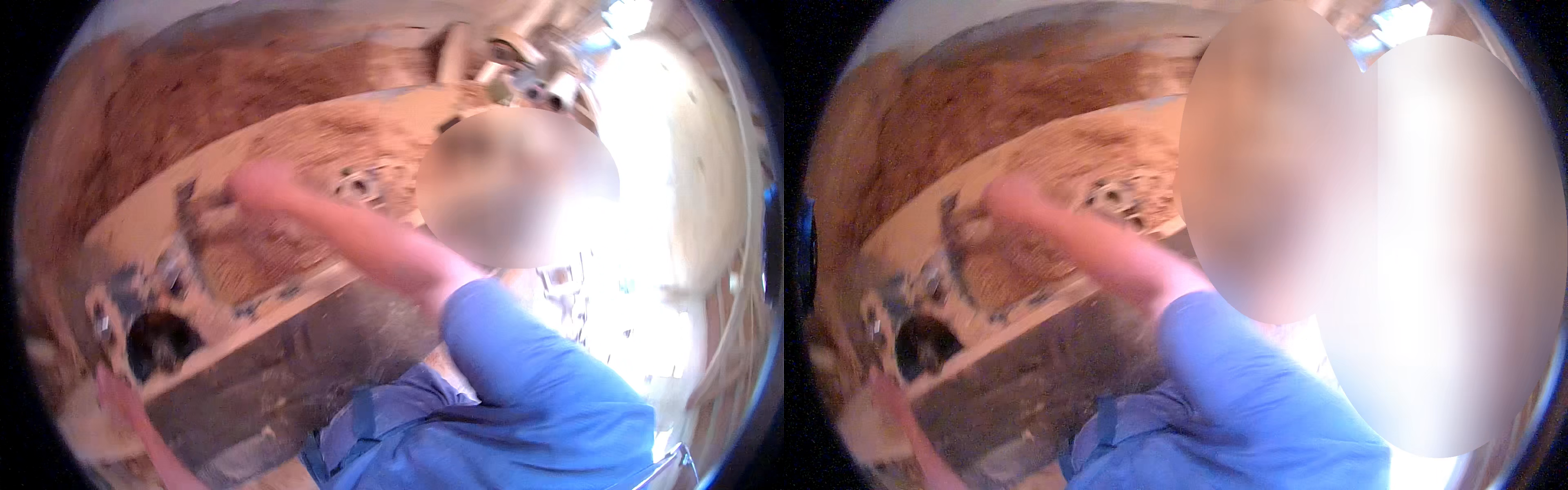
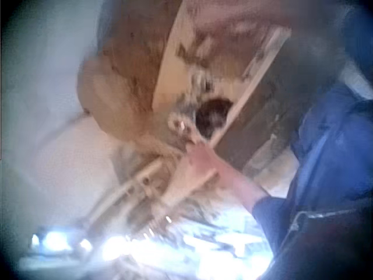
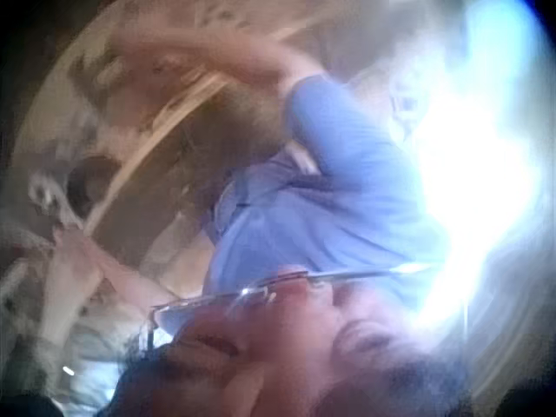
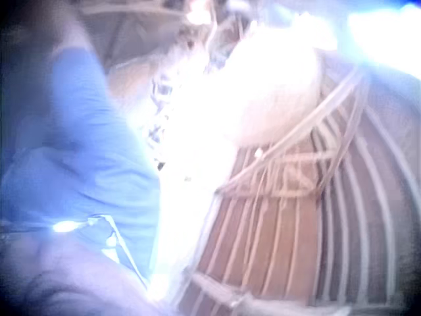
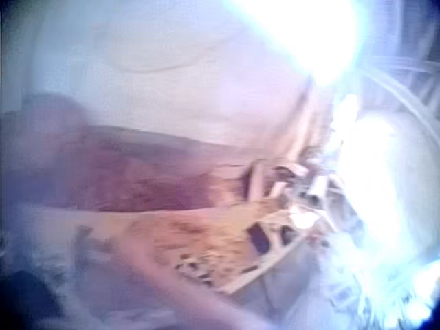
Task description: The person shapes a wood strip on a shaper machine, then marks a large wooden board using a square and pencil, and fits a jointed wood piece into a mortise, tapping it with a hammer and marking the fit.
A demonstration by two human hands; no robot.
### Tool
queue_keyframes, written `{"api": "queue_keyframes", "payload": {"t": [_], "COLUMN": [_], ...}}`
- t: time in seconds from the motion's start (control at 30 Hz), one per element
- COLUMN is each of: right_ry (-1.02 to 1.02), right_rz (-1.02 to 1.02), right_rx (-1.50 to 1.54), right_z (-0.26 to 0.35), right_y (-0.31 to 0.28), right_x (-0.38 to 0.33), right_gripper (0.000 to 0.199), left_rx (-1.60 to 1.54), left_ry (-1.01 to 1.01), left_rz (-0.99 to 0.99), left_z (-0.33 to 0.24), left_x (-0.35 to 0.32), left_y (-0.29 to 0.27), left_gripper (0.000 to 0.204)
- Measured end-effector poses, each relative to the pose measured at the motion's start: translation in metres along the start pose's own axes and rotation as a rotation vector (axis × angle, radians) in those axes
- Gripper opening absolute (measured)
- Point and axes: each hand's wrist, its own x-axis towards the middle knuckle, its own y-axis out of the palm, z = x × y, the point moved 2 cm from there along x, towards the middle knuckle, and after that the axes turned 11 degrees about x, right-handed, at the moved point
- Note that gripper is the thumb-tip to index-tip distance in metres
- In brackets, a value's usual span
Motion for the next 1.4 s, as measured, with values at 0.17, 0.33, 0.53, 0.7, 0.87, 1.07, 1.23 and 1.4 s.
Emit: {"api": "queue_keyframes", "payload": {"t": [0.17, 0.33, 0.53, 0.7, 0.87, 1.07, 1.23, 1.4], "right_ry": [0.062, -0.062, -0.045, 0.110, -0.267, -0.244, -0.306, -0.281], "right_rz": [-0.112, -0.136, -0.047, -0.121, 0.261, 0.123, 0.151, 0.063], "right_rx": [0.256, 0.166, -0.055, 0.034, -0.355, -0.336, -0.400, -0.254], "right_z": [0.008, 0.025, -0.016, 0.021, 0.047, 0.033, 0.066, 0.109], "right_y": [0.011, 0.010, -0.076, -0.050, -0.020, -0.021, -0.034, -0.026], "right_x": [-0.036, -0.044, -0.039, -0.003, 0.004, 0.020, 0.023, 0.058], "right_gripper": [0.025, 0.024, 0.027, 0.028, 0.034, 0.034, 0.039, 0.036], "left_rx": [-0.297, -0.155, -0.260, -0.572, -0.455, -0.307, -0.388, -0.438], "left_ry": [-0.124, -0.125, -0.078, -0.375, -0.352, -0.351, -0.361, -0.395], "left_rz": [-0.039, -0.026, -0.113, 0.006, -0.145, 0.031, -0.124, -0.076], "left_z": [0.032, 0.056, -0.018, -0.046, -0.038, -0.046, -0.040, -0.039], "left_x": [0.009, -0.013, -0.018, -0.034, -0.048, -0.035, -0.040, -0.042], "left_y": [0.016, -0.009, -0.126, -0.186, -0.187, -0.194, -0.194, -0.195], "left_gripper": [0.052, 0.043, 0.021, 0.039, 0.040, 0.029, 0.029, 0.029]}}
